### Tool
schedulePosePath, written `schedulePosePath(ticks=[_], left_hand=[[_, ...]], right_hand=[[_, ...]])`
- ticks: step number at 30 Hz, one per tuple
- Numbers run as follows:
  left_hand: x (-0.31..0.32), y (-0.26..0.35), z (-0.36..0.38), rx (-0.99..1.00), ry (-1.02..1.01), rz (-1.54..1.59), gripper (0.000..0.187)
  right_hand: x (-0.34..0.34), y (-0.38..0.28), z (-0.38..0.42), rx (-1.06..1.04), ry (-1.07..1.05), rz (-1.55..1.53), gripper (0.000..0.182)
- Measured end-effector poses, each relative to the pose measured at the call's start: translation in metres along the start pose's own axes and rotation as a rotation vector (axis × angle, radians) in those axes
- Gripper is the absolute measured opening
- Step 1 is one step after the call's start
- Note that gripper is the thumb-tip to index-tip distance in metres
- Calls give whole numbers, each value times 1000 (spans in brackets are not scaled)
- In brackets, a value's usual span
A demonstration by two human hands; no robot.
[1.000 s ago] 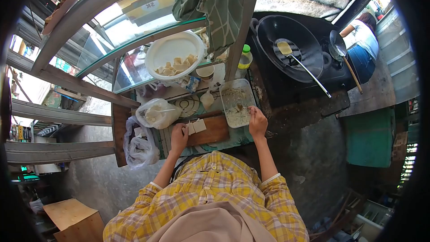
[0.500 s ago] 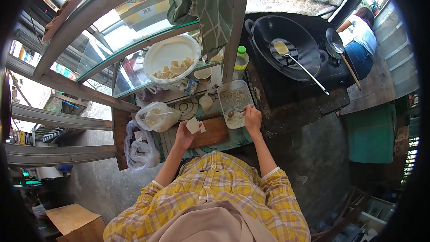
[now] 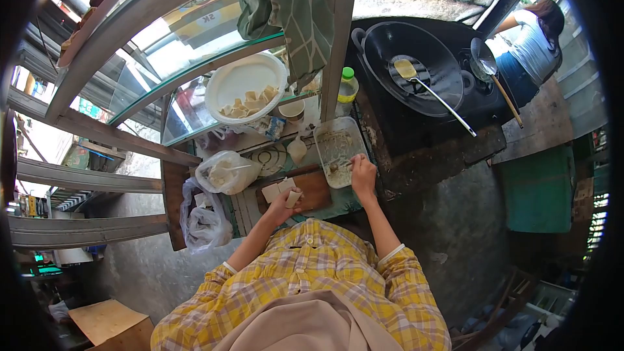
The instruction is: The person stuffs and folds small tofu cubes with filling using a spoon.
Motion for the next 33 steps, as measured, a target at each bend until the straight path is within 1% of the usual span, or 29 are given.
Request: schedulePosePath(ticks=[2, 3, 5, 6, 8, 11, 14, 17, 18, 20, 24, 27, 30, 33], left_hand=[[1, 3, -1, 31, 62, -117, 15], [3, 6, 1, 50, 94, -131, 19], [6, 11, 6, 88, 160, -154, 29], [8, 13, 9, 104, 150, -174, 32], [11, 18, 14, 136, 132, -212, 38], [15, 15, 12, 67, 61, -142, 36], [15, 14, 9, 56, 41, -84, 32], [16, 18, 12, 35, 95, -26, 31], [16, 21, 11, 56, 106, -55, 31], [17, 28, 4, 99, 127, -113, 31], [30, 42, -7, 166, 92, -137, 31], [43, 53, -10, 203, 96, -135, 30], [53, 62, -14, 234, 113, -129, 30], [56, 69, -15, 283, 134, -140, 29]], right_hand=[[-4, 31, 5, 171, 71, -141, 31], [-6, 43, 10, 256, 103, -213, 31], [-12, 59, 20, 349, 172, -314, 33], [-14, 65, 26, 396, 204, -365, 34], [-20, 73, 35, 441, 272, -420, 34], [-24, 75, 46, 487, 343, -506, 32], [-30, 79, 53, 515, 431, -591, 31], [-35, 91, 61, 556, 513, -682, 27], [-38, 94, 64, 573, 538, -712, 26], [-40, 100, 69, 628, 574, -787, 28], [-48, 99, 76, 707, 631, -887, 28], [-57, 94, 77, 684, 663, -959, 28], [-68, 82, 71, 604, 655, -942, 30], [-80, 57, 59, 460, 548, -780, 31]])
Point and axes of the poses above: each hand's wrist, its own z-axis away from the middle knuckle, its own x-axis out of the palm, y = z × x, the point moved 10 cm from there along -z, towards the middle knuckle, and after that the axes turned 14 degrees about -x, right-handed, at the moved point
